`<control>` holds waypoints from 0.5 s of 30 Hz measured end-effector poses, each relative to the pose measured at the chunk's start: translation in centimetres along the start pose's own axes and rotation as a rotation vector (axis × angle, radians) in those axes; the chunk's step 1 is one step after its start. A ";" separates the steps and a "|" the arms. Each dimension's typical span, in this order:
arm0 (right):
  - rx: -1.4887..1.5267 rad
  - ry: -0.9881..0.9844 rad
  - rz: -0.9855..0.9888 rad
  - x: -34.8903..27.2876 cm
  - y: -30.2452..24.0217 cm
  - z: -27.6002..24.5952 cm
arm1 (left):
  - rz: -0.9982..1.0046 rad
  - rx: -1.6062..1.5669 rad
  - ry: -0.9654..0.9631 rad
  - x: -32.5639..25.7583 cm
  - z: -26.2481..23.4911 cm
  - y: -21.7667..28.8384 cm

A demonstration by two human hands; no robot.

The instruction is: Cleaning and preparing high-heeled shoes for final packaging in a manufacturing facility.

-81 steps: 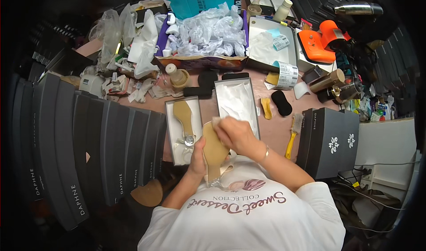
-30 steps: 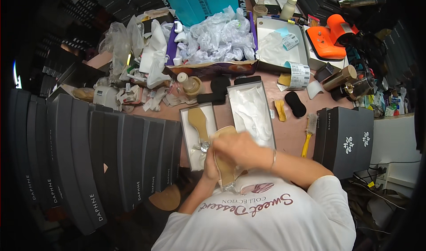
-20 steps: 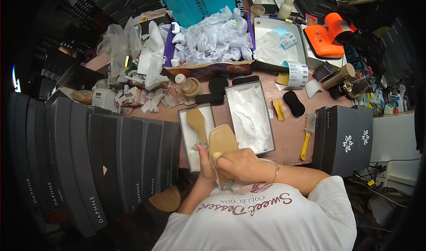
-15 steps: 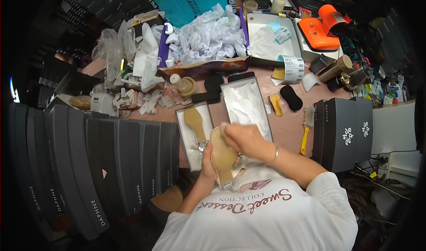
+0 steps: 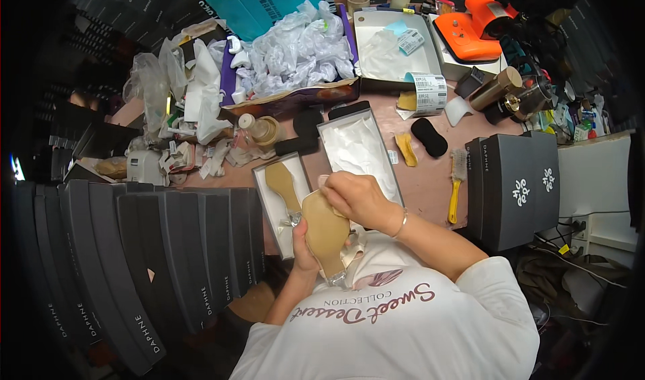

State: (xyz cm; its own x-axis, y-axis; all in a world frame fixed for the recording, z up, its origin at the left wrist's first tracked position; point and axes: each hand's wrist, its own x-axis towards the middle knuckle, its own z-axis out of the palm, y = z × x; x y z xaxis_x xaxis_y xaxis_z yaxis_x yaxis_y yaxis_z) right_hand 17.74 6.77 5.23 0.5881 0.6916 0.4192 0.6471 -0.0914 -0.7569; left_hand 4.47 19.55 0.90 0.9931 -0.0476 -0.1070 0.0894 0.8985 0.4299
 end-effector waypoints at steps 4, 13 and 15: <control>0.124 -0.052 0.004 -3.6 -1.2 0.8 | 0.124 0.034 0.612 0.3 1.8 -0.5; 0.129 -0.049 0.022 -2.5 -1.1 0.0 | 0.111 0.179 0.514 0.5 2.2 -0.5; 0.091 -0.041 0.004 -2.1 -1.0 -0.4 | 0.061 0.102 0.387 0.0 1.6 -0.9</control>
State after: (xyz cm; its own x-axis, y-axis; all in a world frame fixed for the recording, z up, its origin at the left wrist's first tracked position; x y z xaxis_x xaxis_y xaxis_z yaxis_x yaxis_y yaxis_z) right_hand 16.03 5.17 5.32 0.5690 0.7200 0.3972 0.5970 -0.0295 -0.8017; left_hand 4.51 18.07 2.00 0.8966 0.1896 -0.4002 0.0578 0.8459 0.5302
